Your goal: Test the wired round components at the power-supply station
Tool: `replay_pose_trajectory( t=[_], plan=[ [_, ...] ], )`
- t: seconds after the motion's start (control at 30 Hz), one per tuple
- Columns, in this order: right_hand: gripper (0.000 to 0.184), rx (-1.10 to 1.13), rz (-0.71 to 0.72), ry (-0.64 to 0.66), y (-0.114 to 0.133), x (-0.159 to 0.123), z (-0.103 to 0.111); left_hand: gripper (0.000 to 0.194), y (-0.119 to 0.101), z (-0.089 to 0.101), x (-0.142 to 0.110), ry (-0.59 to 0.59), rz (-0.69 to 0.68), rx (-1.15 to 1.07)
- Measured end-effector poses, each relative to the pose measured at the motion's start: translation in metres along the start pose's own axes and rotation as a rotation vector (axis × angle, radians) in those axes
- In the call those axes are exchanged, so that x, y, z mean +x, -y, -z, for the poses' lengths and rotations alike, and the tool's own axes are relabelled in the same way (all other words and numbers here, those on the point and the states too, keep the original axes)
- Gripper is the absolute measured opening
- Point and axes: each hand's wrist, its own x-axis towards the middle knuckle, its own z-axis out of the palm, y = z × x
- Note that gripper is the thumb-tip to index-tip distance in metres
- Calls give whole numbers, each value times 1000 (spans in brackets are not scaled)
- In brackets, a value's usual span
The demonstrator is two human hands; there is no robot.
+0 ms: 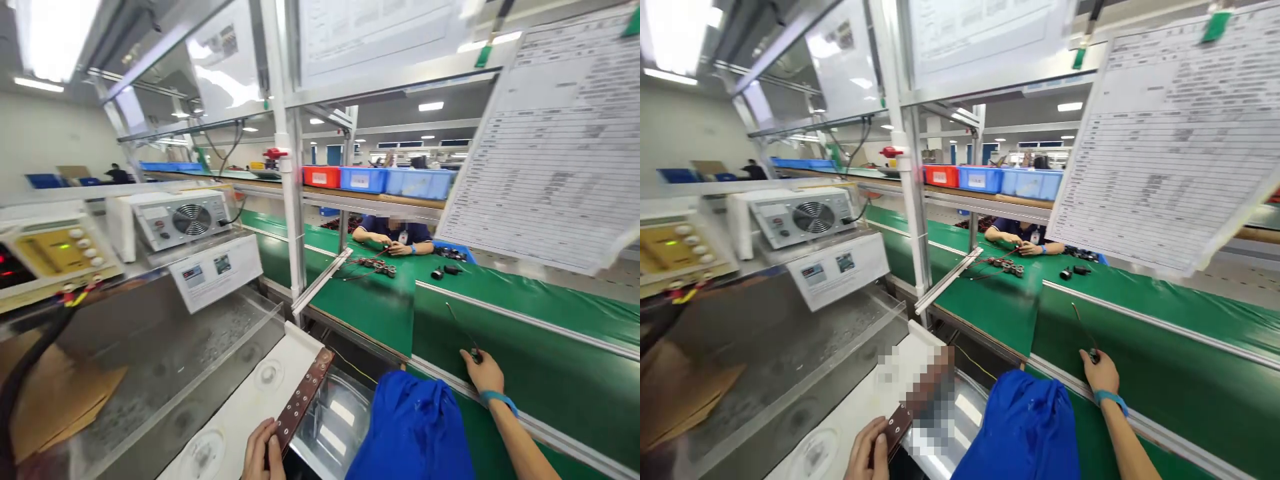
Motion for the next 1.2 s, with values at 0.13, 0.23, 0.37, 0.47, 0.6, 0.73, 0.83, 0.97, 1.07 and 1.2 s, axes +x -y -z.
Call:
replay_pose_trajectory(
  t=[0.13, 0.23, 0.37, 0.47, 0.6, 0.73, 0.83, 0.97, 1.07, 1.2],
  plan=[
    [57, 260, 150, -39, 71, -50, 15, 46, -34, 20, 7, -3, 279, -186],
    [62, 475, 291, 68, 137, -110, 33, 35, -91, 51, 14, -35, 356, -496],
    [50, 658, 700, 389, 210, -195, 44, 40, -168, 101, 17, 344, -220, -296],
    [37, 747, 1139, 720, 251, -253, 42, 14, -192, 130, 16, 252, -659, 311],
    [34, 785, 1542, 1148, 293, -327, 25, 60, -164, 155, 18, 167, -642, 760],
    [30, 732, 1544, 1317, 317, -389, -30, 30, -118, 188, 17, 278, -127, 950],
    [29, 524, 1472, 1253, 326, -428, -94, 32, -98, 217, 7, 276, 292, 964],
    [29, 245, 1485, 1259, 327, -469, -162, 24, -78, 244, -22, 263, 520, 776],
    [27, 114, 1522, 1265, 321, -487, -185, 31, -63, 246, -50, 221, 648, 398],
    [25, -36, 1542, 1236, 313, -492, -191, 54, -57, 229, -79, 198, 845, -206]
  ],
)
